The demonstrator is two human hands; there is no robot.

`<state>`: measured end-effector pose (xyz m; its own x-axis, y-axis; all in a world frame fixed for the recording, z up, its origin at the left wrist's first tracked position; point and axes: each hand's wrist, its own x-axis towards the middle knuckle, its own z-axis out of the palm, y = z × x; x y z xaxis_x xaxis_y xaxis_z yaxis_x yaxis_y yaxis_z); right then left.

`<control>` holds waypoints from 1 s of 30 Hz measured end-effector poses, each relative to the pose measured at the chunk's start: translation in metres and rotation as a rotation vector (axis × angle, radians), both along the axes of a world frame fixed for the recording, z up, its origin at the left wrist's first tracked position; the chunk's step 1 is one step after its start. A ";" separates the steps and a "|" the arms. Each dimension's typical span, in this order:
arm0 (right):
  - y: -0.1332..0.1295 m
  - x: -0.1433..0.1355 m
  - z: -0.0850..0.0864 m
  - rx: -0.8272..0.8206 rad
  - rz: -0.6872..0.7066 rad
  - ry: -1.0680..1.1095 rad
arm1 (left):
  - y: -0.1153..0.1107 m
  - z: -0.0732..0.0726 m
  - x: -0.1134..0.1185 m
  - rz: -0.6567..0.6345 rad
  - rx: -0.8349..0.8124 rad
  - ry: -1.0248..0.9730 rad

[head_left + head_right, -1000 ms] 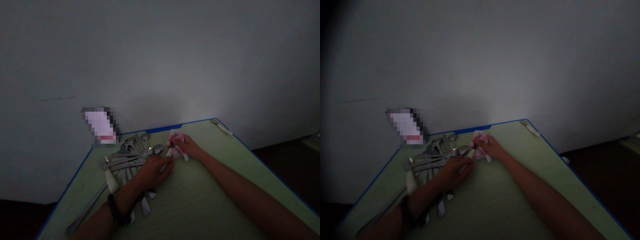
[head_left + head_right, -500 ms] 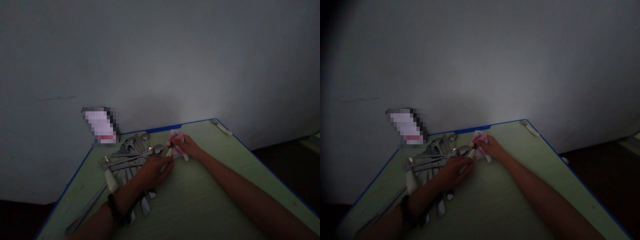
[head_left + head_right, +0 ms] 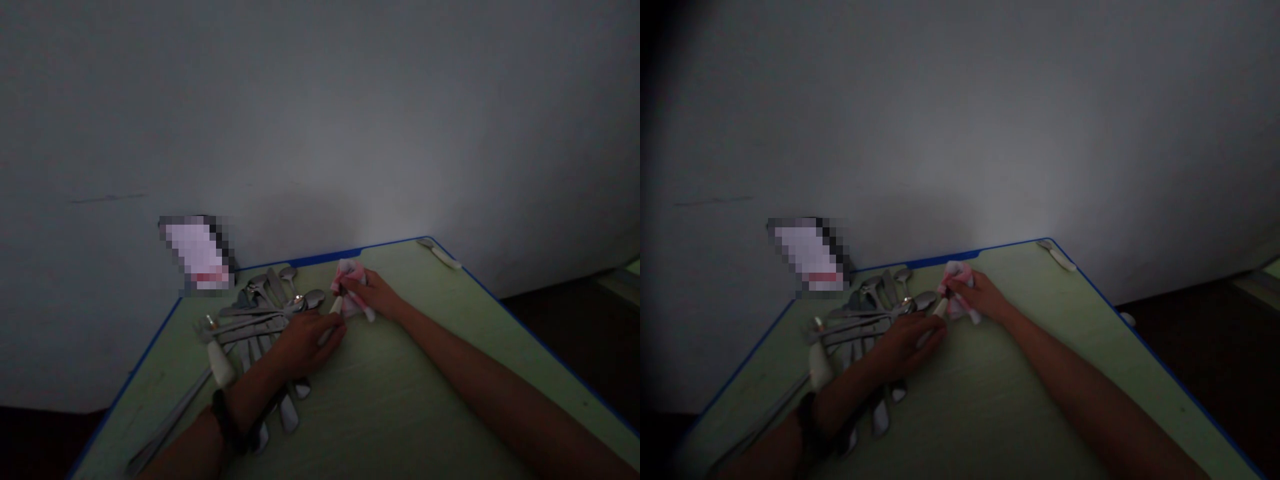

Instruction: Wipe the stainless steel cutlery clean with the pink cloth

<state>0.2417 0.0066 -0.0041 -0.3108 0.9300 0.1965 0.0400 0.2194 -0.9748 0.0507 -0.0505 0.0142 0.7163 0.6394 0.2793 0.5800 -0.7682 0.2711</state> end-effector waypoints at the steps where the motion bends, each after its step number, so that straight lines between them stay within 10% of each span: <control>1: 0.000 0.000 0.000 -0.002 0.007 0.008 | 0.000 0.000 0.000 -0.002 0.003 -0.003; 30: -0.003 -0.004 0.004 -0.144 -0.005 0.170 | 0.001 -0.002 0.000 0.016 -0.029 -0.008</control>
<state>0.2379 0.0039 0.0003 -0.2799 0.9536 0.1110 -0.1270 0.0778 -0.9888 0.0504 -0.0491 0.0123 0.7036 0.6588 0.2662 0.5901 -0.7505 0.2976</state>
